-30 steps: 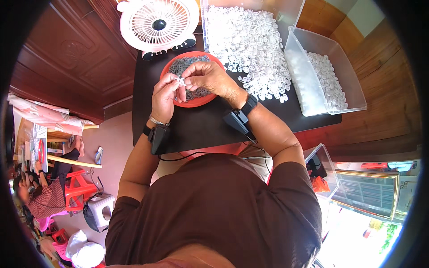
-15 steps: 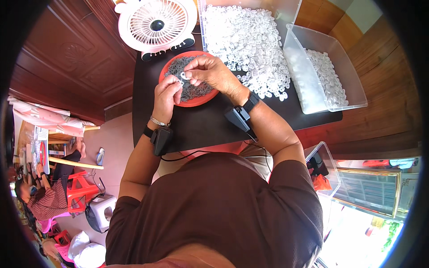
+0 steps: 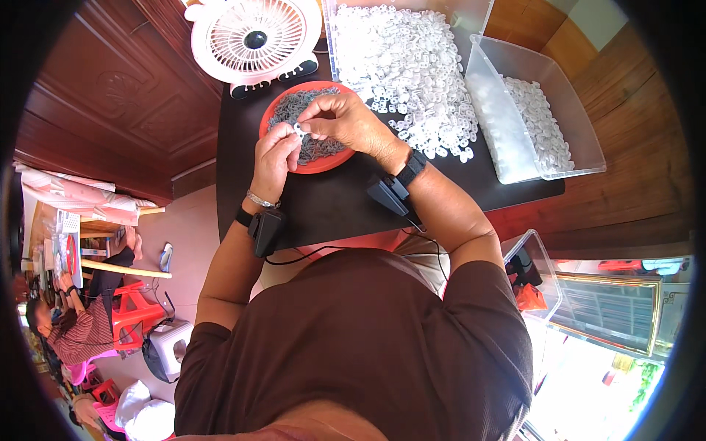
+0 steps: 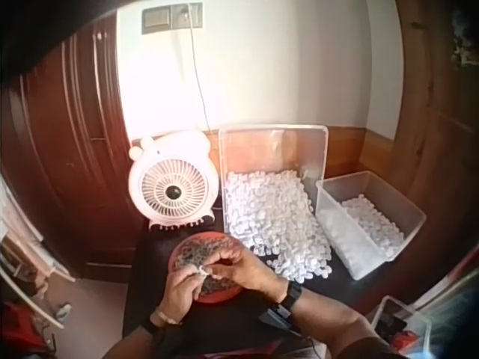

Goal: Assembling small plastic components by hand at a workbench.

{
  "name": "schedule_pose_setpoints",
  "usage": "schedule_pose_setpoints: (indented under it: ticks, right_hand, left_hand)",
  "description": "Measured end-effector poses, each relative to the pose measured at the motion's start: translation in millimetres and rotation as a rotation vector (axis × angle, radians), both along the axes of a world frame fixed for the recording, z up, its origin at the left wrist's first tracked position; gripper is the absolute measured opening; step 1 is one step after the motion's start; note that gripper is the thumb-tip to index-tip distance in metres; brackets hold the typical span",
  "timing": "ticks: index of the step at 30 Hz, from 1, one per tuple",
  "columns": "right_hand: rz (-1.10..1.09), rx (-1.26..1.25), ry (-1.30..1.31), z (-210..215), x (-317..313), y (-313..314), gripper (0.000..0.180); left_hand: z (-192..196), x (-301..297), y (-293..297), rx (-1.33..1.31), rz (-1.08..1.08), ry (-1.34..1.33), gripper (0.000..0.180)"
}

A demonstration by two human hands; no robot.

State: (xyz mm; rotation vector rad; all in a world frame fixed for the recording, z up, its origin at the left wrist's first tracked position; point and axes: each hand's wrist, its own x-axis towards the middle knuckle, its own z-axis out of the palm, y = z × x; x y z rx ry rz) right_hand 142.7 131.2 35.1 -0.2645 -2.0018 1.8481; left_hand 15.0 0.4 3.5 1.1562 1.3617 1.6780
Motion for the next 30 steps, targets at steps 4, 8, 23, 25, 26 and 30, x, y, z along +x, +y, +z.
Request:
schedule_pose_setpoints:
  ticks: [4,8,23,25,26,30]
  right_hand:
    - [0.027,0.048,0.035,-2,-1,-5,0.016]
    - [0.025,0.066,0.088,-3,-2,-11,0.020]
    - [-0.134,0.630,0.154,9,0,-22,0.027]
    - [-0.131,0.624,0.151,10,0,-23,0.028]
    - [-0.130,0.619,0.149,10,0,-23,0.029]
    - [-0.168,0.659,0.125,10,-1,-29,0.031]
  left_hand:
    - [0,-1,0,-0.018,0.008,-0.026,0.016]
    - [5,5,-1,-0.049,0.040,-0.050,0.016]
    - [10,4,-4,-0.087,0.004,-0.280,0.019]
    - [8,3,-3,-0.075,0.004,-0.261,0.019]
    - [7,3,-3,-0.063,0.001,-0.241,0.020]
    - [7,5,-3,-0.039,0.013,-0.224,0.021]
